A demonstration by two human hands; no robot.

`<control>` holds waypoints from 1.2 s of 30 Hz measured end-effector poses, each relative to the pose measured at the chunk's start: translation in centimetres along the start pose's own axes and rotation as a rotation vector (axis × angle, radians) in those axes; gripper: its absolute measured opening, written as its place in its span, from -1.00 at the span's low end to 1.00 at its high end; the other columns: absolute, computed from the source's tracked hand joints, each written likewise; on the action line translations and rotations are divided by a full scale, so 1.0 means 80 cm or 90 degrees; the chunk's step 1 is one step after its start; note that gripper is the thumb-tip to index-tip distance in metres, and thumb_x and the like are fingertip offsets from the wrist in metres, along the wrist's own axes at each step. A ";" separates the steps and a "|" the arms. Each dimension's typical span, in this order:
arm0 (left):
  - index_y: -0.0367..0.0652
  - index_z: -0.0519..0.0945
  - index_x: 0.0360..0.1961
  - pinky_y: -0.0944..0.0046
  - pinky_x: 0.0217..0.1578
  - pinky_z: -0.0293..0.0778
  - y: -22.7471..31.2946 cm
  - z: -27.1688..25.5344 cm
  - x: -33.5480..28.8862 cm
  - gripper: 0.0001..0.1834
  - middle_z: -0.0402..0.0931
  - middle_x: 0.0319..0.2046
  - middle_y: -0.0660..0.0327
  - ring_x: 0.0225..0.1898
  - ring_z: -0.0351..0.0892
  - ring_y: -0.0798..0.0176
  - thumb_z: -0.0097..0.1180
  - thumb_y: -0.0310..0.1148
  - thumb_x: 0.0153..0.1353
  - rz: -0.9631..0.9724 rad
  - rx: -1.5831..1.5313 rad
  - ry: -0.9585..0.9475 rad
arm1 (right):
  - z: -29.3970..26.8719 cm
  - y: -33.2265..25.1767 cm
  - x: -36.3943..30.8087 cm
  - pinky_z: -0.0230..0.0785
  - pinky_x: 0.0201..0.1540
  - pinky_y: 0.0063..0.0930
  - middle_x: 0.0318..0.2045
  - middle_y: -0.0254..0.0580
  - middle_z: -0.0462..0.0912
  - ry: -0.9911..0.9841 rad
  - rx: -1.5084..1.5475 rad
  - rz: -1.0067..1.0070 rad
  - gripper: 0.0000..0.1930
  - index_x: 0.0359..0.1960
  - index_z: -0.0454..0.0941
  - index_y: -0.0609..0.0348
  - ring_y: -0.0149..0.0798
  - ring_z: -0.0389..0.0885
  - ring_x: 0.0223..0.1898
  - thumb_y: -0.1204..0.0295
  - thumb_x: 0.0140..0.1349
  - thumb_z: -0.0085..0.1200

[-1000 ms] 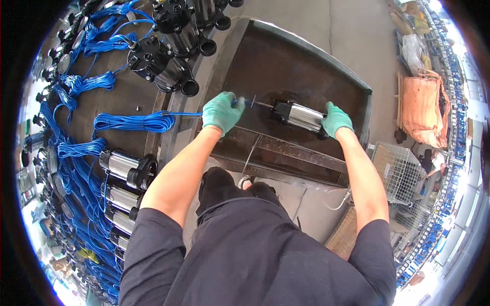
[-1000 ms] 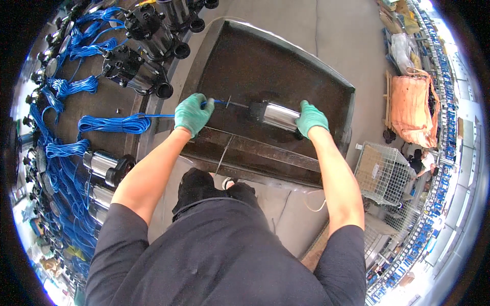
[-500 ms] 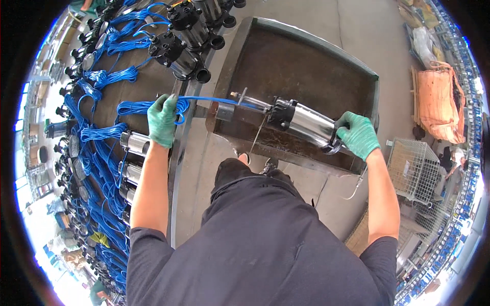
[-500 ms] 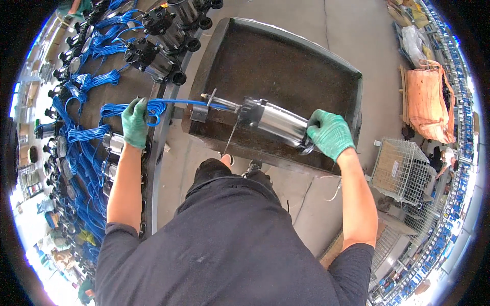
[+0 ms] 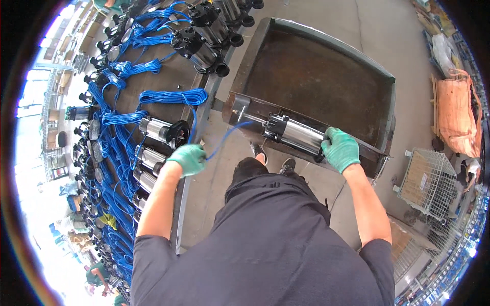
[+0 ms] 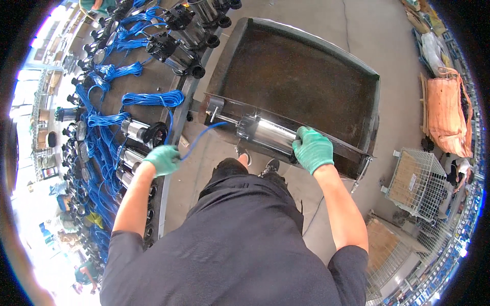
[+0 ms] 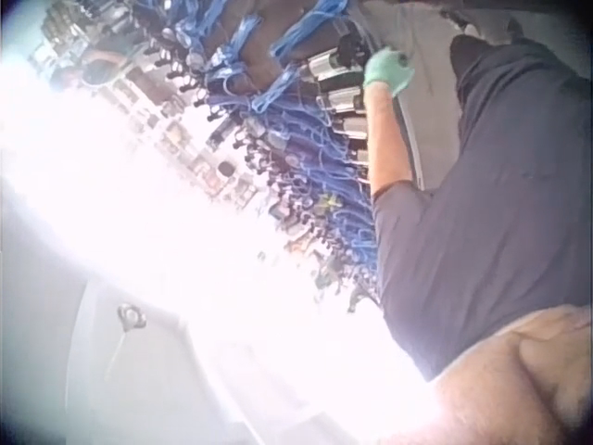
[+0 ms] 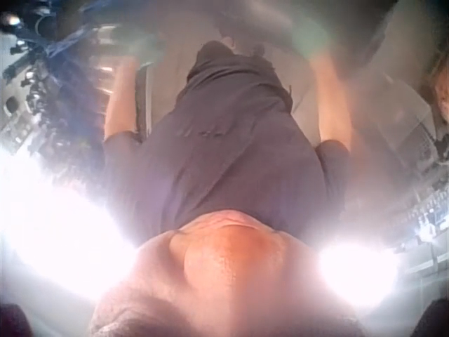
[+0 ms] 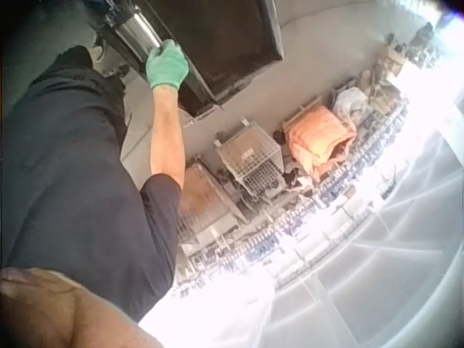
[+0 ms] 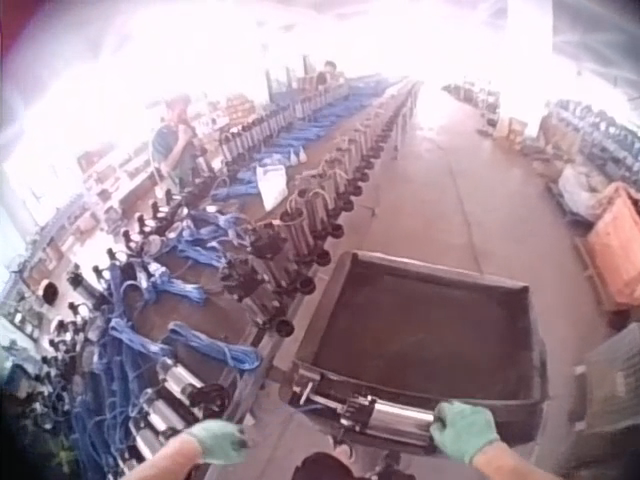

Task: The person, wearing green gloves, places a submersible pump into a water-filled testing tray, holds it submerged to check for leaks, and then places it back onto a long table with other similar pumps.

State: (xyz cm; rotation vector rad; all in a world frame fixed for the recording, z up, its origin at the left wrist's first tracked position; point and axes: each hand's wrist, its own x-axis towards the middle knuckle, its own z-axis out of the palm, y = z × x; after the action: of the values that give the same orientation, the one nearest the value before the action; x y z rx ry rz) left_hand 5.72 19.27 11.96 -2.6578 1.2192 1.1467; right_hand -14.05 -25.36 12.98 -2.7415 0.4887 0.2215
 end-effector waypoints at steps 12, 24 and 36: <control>-0.11 0.46 0.33 0.00 0.21 0.47 0.061 -0.018 0.151 -0.32 0.39 0.35 0.05 0.24 0.49 -0.15 0.33 -0.31 0.16 0.174 0.059 0.372 | 0.033 0.002 -0.015 0.61 -0.24 -0.04 -0.12 -0.07 0.68 0.103 -0.032 0.013 -0.78 -0.16 0.61 0.04 0.08 0.73 -0.27 0.28 0.21 0.19; -0.22 0.60 0.17 0.29 -0.29 0.59 0.026 -0.018 0.211 -0.63 0.68 -0.24 0.21 -0.30 0.64 0.34 0.23 -0.31 0.40 0.250 -0.425 0.179 | 0.046 0.004 -0.020 0.59 -0.29 -0.11 -0.20 -0.11 0.67 0.184 -0.009 -0.004 -0.79 -0.19 0.61 0.03 0.03 0.72 -0.29 0.31 0.15 0.25; -0.10 0.63 0.05 0.28 -0.14 0.57 0.029 -0.006 0.205 -0.64 0.61 -0.09 0.26 -0.14 0.59 0.30 0.39 -0.26 0.28 0.180 -0.692 0.174 | 0.051 0.006 -0.014 0.56 -0.33 -0.13 -0.23 -0.13 0.67 0.250 0.010 -0.032 -0.84 -0.25 0.63 0.04 0.03 0.70 -0.36 0.39 0.12 0.19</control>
State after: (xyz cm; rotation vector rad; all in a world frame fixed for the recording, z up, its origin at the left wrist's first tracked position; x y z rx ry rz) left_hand 11.58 6.72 2.83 -3.5513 1.2662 1.9968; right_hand -15.64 -23.96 9.28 -2.7823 0.5162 -0.3381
